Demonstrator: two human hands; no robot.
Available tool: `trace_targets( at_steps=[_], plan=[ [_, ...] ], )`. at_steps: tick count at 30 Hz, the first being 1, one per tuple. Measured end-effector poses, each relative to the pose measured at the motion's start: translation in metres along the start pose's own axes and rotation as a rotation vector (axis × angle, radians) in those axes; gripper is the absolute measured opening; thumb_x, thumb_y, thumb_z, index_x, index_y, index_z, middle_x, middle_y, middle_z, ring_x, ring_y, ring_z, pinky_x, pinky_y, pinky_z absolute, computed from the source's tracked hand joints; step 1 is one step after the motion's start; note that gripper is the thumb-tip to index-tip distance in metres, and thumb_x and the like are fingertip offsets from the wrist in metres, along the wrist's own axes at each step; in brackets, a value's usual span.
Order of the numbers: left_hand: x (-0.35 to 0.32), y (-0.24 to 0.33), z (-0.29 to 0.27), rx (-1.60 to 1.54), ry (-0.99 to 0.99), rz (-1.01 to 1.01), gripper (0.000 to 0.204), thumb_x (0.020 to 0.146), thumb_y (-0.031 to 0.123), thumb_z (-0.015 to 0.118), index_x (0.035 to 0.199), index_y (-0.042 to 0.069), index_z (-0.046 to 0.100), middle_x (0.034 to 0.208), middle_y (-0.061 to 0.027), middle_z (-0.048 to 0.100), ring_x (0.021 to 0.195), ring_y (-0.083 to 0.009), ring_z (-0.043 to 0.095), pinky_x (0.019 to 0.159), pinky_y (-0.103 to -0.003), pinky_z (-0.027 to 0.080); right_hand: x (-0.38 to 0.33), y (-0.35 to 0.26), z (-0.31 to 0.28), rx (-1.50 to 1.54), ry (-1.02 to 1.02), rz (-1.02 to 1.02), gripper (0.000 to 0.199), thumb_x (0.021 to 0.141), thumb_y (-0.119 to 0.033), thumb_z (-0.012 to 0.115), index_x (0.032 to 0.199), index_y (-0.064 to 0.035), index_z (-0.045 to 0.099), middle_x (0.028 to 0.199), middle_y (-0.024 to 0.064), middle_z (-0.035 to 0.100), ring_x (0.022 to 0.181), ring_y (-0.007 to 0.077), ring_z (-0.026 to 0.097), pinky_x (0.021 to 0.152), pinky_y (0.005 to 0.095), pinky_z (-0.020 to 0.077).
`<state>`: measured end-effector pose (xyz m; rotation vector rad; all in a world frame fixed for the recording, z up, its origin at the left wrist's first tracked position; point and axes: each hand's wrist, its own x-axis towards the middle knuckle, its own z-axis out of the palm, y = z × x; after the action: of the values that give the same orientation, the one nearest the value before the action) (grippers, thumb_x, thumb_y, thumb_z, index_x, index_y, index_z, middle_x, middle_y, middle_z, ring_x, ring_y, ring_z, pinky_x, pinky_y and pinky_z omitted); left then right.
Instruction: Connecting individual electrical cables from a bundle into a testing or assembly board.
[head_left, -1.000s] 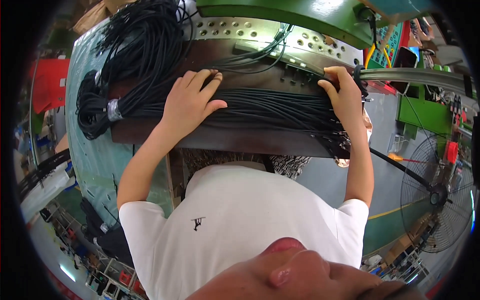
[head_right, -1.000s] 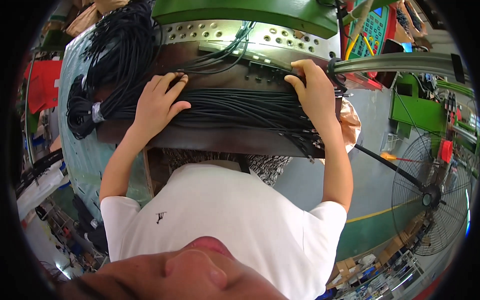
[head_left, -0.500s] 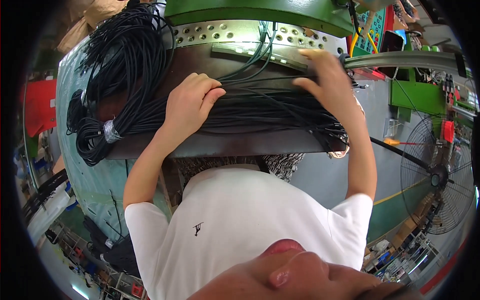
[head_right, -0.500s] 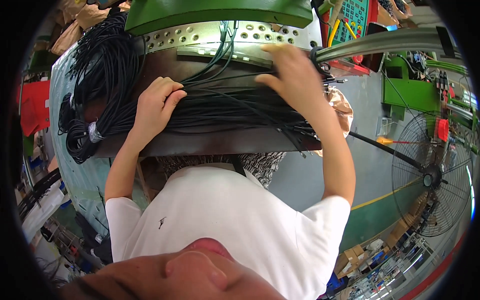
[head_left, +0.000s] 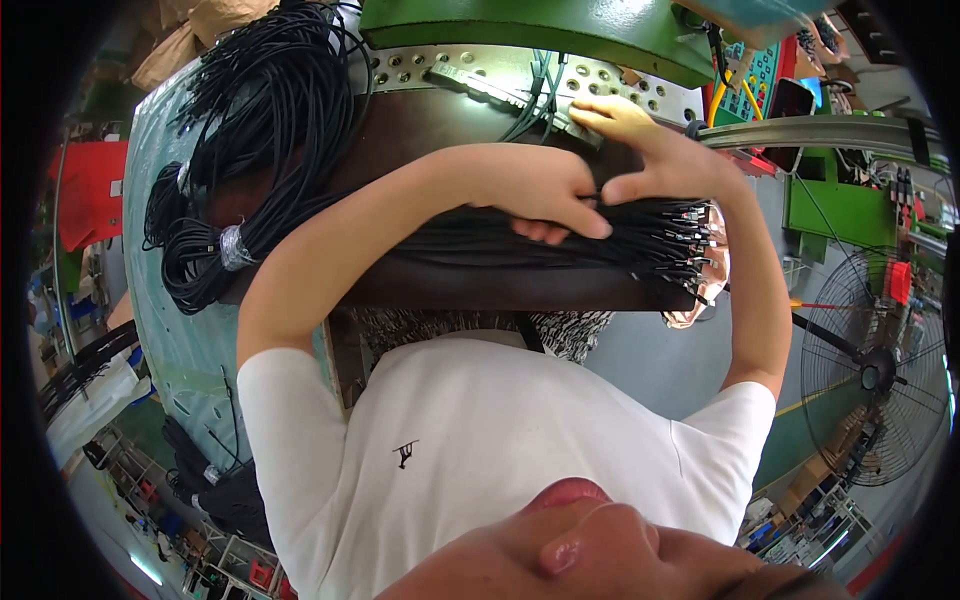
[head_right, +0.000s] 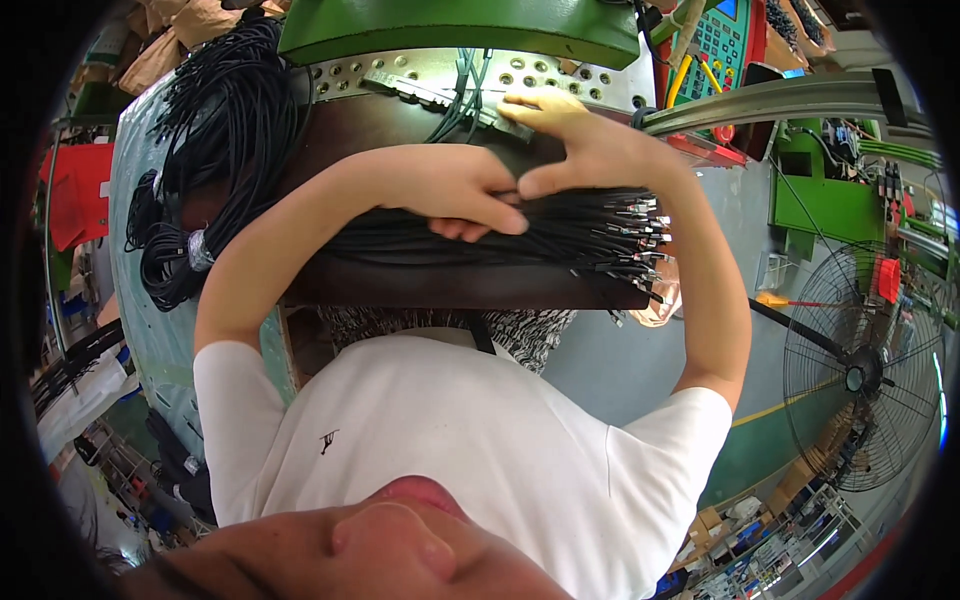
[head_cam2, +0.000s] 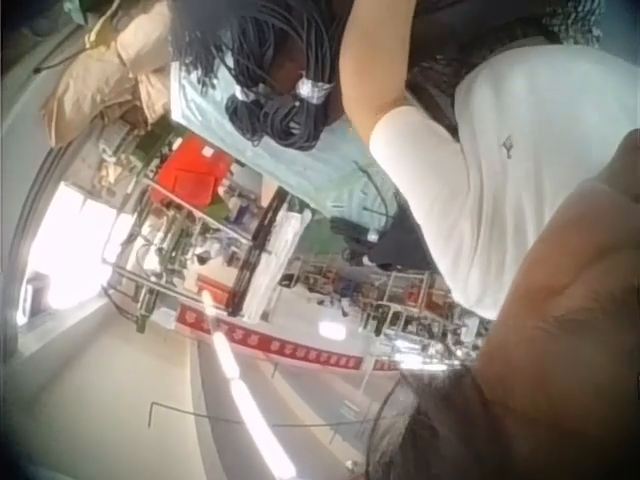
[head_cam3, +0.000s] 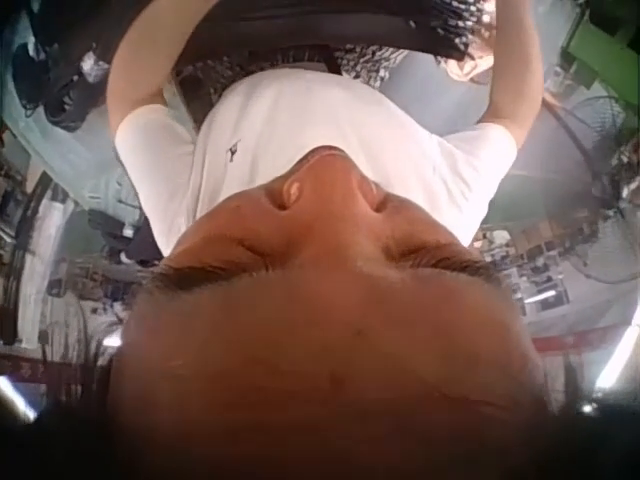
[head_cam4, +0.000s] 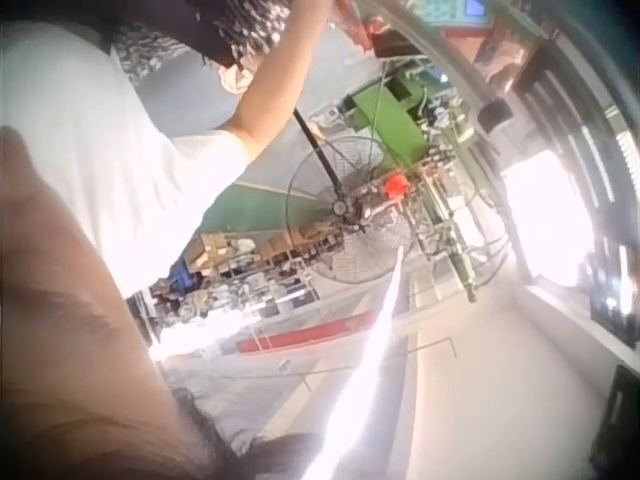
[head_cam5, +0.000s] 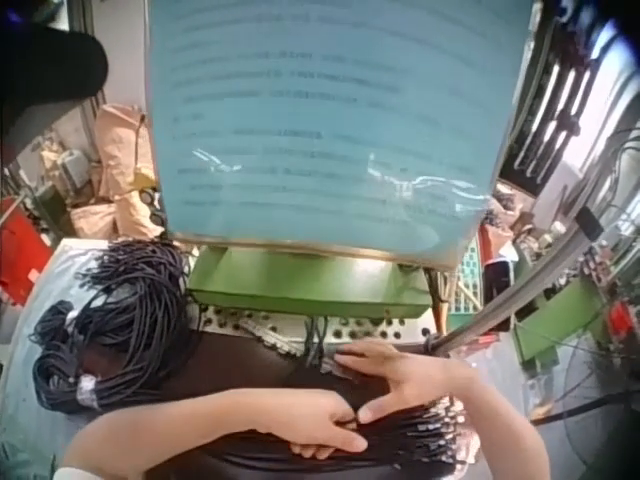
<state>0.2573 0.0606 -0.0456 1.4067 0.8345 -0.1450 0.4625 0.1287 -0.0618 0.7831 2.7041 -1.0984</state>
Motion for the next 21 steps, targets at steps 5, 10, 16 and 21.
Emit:
trace_targets(
  at_steps=[5, 10, 16, 21],
  plan=[
    [0.047, 0.002, 0.011, -0.275, 0.003, 0.030, 0.031, 0.090, 0.033, 0.059, 0.090, 0.002, 0.064, 0.066, -0.0008, 0.058, 0.051, -0.0087, 0.050, 0.049, -0.023, 0.041, 0.003, -0.009, -0.023, 0.179, -0.044, 0.157, 0.076, 0.075, -0.022, 0.074, 0.142, -0.0159, 0.038, 0.128, 0.0117, 0.050, 0.121, 0.0232, 0.047, 0.108, 0.0342, 0.0323],
    [0.033, 0.014, 0.023, -0.393, -0.064, 0.029, 0.034, 0.090, 0.035, 0.059, 0.096, 0.002, 0.065, 0.063, 0.0011, 0.053, 0.050, -0.0071, 0.045, 0.047, -0.023, 0.037, 0.034, -0.016, -0.014, 0.316, -0.073, 0.106, 0.054, 0.079, -0.024, 0.066, 0.127, -0.0092, 0.047, 0.107, 0.0083, 0.059, 0.103, 0.0209, 0.054, 0.089, 0.0335, 0.0439],
    [0.055, 0.040, 0.038, -0.155, -0.139, 0.067, 0.033, 0.090, 0.034, 0.060, 0.077, 0.003, 0.061, 0.064, 0.0001, 0.056, 0.053, -0.0091, 0.048, 0.048, -0.024, 0.039, 0.065, -0.018, 0.012, -0.197, 0.072, 0.104, 0.051, 0.076, -0.023, 0.073, 0.117, -0.0102, 0.044, 0.094, 0.0125, 0.058, 0.095, 0.0289, 0.058, 0.082, 0.0371, 0.0454],
    [0.065, 0.053, 0.070, -0.465, -0.069, 0.158, 0.031, 0.091, 0.032, 0.058, 0.078, 0.004, 0.062, 0.060, 0.0008, 0.050, 0.049, -0.0086, 0.042, 0.045, -0.025, 0.034, 0.036, 0.021, 0.013, -0.107, 0.296, -0.135, 0.047, 0.078, -0.015, 0.071, 0.115, -0.0080, 0.043, 0.090, 0.0137, 0.063, 0.086, 0.0314, 0.062, 0.075, 0.0396, 0.0473]
  ],
)
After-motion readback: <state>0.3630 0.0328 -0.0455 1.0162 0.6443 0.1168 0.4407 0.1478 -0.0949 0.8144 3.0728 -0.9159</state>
